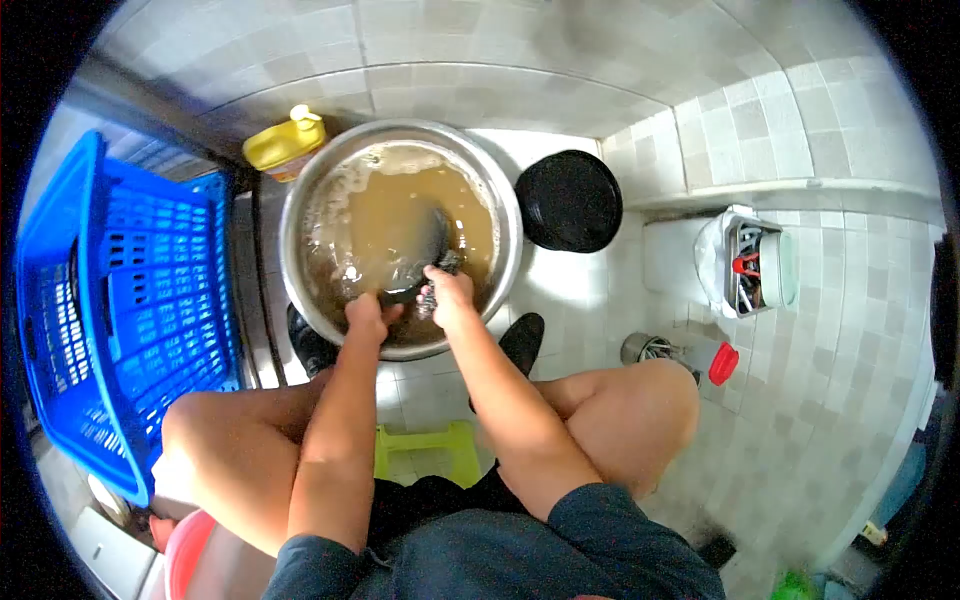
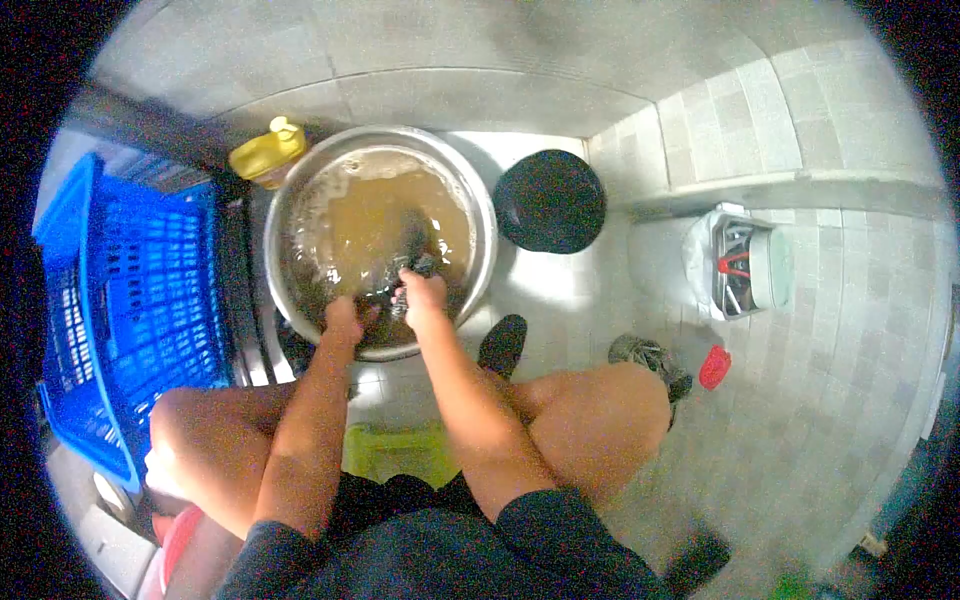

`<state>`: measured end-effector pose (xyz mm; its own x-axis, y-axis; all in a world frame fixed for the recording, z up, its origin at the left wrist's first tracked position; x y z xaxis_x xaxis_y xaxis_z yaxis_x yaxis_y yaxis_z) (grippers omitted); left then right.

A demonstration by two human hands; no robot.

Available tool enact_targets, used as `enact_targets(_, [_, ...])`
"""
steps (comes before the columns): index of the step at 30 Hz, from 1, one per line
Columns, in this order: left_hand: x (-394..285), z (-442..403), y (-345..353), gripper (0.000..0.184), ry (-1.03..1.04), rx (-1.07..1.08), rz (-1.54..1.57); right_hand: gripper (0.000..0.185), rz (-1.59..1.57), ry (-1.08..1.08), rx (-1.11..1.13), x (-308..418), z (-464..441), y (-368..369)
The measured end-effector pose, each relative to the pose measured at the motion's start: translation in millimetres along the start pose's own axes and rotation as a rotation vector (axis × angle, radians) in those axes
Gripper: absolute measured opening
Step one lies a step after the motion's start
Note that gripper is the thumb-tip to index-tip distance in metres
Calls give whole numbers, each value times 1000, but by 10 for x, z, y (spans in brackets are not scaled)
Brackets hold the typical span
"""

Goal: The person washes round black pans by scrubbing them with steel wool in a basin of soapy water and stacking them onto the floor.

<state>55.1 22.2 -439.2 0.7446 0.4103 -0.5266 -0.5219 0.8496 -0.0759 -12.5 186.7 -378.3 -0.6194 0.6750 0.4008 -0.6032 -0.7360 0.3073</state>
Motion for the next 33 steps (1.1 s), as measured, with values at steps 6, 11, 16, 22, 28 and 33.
enact_targets(6, [-351,649,34,27,-142,-89,482,15,327,-143,283,338,452,573])
enact_targets(11, [-190,736,181,24,-137,215,800,17,498,-248,417,505,903,955])
enact_targets(16, [-81,1057,344,29,-191,378,772,21,740,-375,451,645,1367,1119])
enact_targets(22, [-271,1314,492,43,-119,541,812,26,882,-370,506,994,2065,1129])
enact_targets(28, [-727,1310,332,58,-20,641,822,21,966,-349,638,1442,2577,978])
enact_targets(33, [-1218,1753,17,55,104,643,757,20,953,-407,645,1753,2626,869])
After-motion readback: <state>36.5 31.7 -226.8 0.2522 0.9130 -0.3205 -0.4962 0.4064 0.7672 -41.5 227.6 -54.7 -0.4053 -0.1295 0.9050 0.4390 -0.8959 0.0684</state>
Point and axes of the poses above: each hand's wrist, its own z-axis away from the middle knuckle, its own y-axis out of the palm, x = y × z, the point moved 6 cm from there along -z, towards the middle knuckle, and after that the axes turned 12 degrees about -z, right-handed, at the moved point
